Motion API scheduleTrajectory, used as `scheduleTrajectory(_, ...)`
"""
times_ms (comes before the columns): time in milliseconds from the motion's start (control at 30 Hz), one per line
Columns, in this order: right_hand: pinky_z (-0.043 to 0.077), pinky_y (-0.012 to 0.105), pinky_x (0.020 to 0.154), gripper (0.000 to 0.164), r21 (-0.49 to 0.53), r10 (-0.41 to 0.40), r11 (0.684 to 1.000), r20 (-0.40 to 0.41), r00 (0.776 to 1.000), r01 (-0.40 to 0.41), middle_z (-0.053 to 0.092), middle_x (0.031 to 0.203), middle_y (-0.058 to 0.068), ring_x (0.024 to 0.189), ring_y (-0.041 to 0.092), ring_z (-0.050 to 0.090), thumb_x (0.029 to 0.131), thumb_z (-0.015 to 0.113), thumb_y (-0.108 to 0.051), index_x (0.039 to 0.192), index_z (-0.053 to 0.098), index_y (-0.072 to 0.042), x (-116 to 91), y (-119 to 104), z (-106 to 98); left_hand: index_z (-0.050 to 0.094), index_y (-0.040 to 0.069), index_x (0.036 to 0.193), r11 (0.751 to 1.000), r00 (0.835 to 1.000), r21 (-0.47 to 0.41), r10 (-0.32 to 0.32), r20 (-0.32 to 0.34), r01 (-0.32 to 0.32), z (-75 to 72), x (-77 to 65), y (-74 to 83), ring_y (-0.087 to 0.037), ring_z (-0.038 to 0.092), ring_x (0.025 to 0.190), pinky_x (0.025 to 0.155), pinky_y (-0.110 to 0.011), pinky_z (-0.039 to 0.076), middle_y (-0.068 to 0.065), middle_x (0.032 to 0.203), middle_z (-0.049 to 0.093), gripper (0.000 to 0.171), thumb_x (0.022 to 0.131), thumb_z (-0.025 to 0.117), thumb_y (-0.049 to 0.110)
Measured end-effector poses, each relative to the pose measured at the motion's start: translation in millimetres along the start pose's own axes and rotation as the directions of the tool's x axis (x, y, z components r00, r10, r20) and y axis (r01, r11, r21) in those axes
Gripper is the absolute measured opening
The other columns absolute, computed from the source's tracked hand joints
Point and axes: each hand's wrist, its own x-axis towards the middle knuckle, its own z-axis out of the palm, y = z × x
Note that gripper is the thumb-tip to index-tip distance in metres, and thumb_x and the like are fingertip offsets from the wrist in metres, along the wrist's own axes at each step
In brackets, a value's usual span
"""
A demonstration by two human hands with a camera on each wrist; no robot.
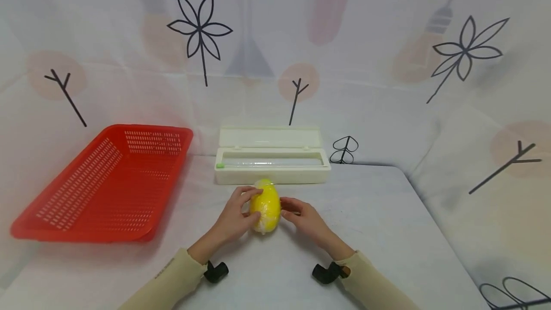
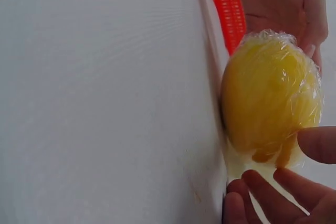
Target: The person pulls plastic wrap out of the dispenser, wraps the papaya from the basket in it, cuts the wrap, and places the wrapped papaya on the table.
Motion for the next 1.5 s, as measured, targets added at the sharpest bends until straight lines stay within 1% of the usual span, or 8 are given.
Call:
scheduleTrajectory(200, 0.044, 0.051, 0.105, 0.043, 0.020, -0.055, 0.998, -0.005, 0.998, 0.055, 0.061, 0.135, 0.008, 0.125, 0.027, 0.055, 0.099, 0.062, -0.020, 0.141, 0.055, -0.012, -4, -2, 0, 0.049, 0.014, 0.137, 0.999, 0.998, -0.021, -0.031, 0.054, 0.032, 2.9, 0.4, -2.9, -0.040, 0.046, 0.129, 0.096, -0.050, 0.051, -0.011, 0.141, 0.038, 0.050, 0.094, 0.070, 0.026)
scheduleTrajectory(500, 0.045, 0.052, 0.103, 0.044, 0.053, -0.076, 0.996, -0.012, 0.997, 0.076, 0.060, 0.137, 0.008, 0.126, 0.031, 0.055, 0.098, 0.064, -0.018, 0.142, 0.055, -0.015, -9, -7, -3, 0.035, 0.017, 0.152, 0.978, 0.990, 0.172, -0.128, 0.051, 0.117, 2.8, 2.1, 5.0, -0.029, 0.046, 0.129, 0.108, -0.056, 0.038, -0.008, 0.148, 0.043, 0.079, 0.088, 0.070, 0.048)
scheduleTrajectory(633, 0.047, 0.047, 0.102, 0.047, 0.094, -0.107, 0.990, 0.015, 0.994, 0.106, 0.055, 0.142, 0.011, 0.128, 0.034, 0.053, 0.099, 0.062, -0.014, 0.144, 0.052, -0.012, -11, -10, -4, 0.037, 0.020, 0.152, 0.965, 0.986, 0.218, -0.161, 0.051, 0.146, 1.8, 2.5, 4.6, -0.030, 0.046, 0.131, 0.107, -0.059, 0.038, -0.009, 0.148, 0.046, 0.080, 0.087, 0.071, 0.051)
scheduleTrajectory(767, 0.045, 0.045, 0.104, 0.050, 0.103, -0.149, 0.984, 0.026, 0.988, 0.146, 0.050, 0.146, 0.014, 0.133, 0.035, 0.049, 0.100, 0.060, -0.008, 0.148, 0.045, -0.007, -11, -11, -5, 0.039, 0.023, 0.152, 0.963, 0.978, 0.197, -0.198, 0.067, 0.182, 2.1, 3.3, 2.2, -0.031, 0.049, 0.126, 0.103, -0.060, 0.041, -0.011, 0.143, 0.051, 0.080, 0.085, 0.073, 0.051)
scheduleTrajectory(933, 0.036, 0.049, 0.111, 0.052, 0.088, -0.173, 0.982, 0.048, 0.984, 0.168, 0.048, 0.149, 0.012, 0.137, 0.032, 0.044, 0.099, 0.061, -0.010, 0.149, 0.045, -0.009, -11, -14, -9, 0.039, 0.026, 0.153, 0.964, 0.970, 0.173, -0.223, 0.098, 0.204, 3.3, 4.1, 0.5, -0.030, 0.050, 0.121, 0.099, -0.061, 0.044, -0.011, 0.136, 0.054, 0.081, 0.083, 0.075, 0.050)
scheduleTrajectory(1067, 0.031, 0.052, 0.113, 0.053, 0.089, -0.212, 0.975, 0.087, 0.973, 0.204, 0.044, 0.152, 0.010, 0.141, 0.031, 0.038, 0.098, 0.063, -0.010, 0.148, 0.046, -0.010, -11, -13, -13, 0.036, 0.021, 0.154, 0.968, 0.968, 0.157, -0.218, 0.127, 0.198, 5.6, 4.5, -0.7, -0.033, 0.052, 0.121, 0.099, -0.061, 0.044, -0.016, 0.134, 0.056, 0.086, 0.083, 0.075, 0.051)
scheduleTrajectory(1267, 0.032, 0.050, 0.112, 0.061, 0.081, -0.273, 0.961, 0.105, 0.956, 0.266, 0.040, 0.155, 0.005, 0.143, 0.029, 0.034, 0.094, 0.065, 0.000, 0.149, 0.045, -0.014, -10, -12, -18, 0.026, 0.014, 0.156, 0.971, 0.962, 0.183, -0.188, 0.196, 0.152, 12.2, 2.9, -5.6, -0.034, 0.047, 0.130, 0.106, -0.062, 0.037, -0.018, 0.141, 0.054, 0.099, 0.081, 0.077, 0.054)
scheduleTrajectory(1500, 0.032, 0.052, 0.112, 0.069, 0.059, -0.229, 0.973, 0.072, 0.971, 0.225, 0.035, 0.157, 0.007, 0.144, 0.031, 0.031, 0.091, 0.072, -0.008, 0.152, 0.041, -0.013, -10, -9, -19, 0.034, 0.017, 0.153, 0.939, 0.981, 0.337, -0.130, 0.146, 0.074, 10.4, 1.5, -5.8, -0.032, 0.043, 0.124, 0.100, -0.055, 0.044, -0.011, 0.143, 0.049, 0.102, 0.073, 0.080, 0.061)
